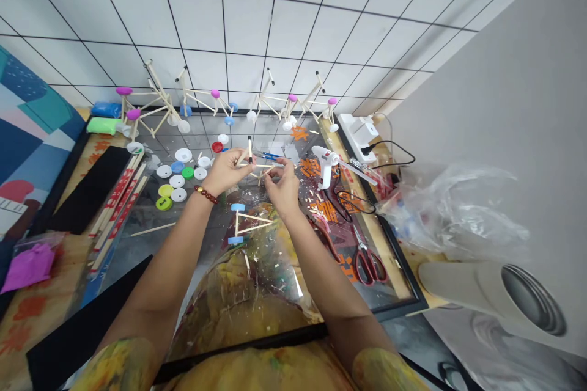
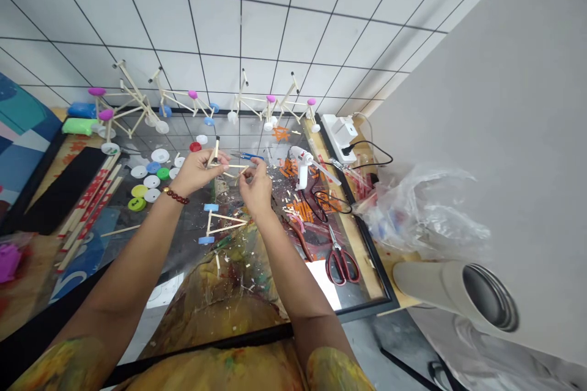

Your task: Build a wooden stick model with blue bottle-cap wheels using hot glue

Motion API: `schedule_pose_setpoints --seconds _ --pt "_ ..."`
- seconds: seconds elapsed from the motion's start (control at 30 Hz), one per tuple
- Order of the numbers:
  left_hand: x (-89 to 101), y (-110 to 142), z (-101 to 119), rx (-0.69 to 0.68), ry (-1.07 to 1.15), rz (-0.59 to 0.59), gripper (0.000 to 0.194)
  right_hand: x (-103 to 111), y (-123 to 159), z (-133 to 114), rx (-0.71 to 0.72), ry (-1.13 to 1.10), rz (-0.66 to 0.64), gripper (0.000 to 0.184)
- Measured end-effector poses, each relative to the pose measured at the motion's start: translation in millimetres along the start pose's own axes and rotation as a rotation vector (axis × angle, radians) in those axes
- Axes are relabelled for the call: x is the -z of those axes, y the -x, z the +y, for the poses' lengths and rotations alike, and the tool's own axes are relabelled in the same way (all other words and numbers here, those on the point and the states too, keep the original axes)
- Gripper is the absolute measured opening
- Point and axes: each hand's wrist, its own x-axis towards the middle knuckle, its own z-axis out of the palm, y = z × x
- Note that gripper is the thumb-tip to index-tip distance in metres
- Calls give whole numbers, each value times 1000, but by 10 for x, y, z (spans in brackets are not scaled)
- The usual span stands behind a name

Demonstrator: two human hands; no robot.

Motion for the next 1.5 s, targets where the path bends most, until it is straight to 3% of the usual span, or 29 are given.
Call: schedule_pose_setpoints --seconds 0.5,0.73,0.9,1.13,1.33,1.5 --pt "-4 -5 -41 -23 -12 0 18 6 5 -6 20 70 -30 44" --pt "7 -15 -69 -75 -40 28 22 -6 13 51 79 63 -60 57" --pt "41 -11 -55 -88 -37 35 31 10 10 24 36 43 -63 64" --pt "125 -4 -60 -15 220 105 66 391 -63 -186 -100 -148 -6 66" --pt "189 58 38 -61 296 315 64 851 147 -308 -149 -328 -35 24" --pt "235 243 117 -64 192 464 55 1047 459 -313 -201 -305 -148 20"
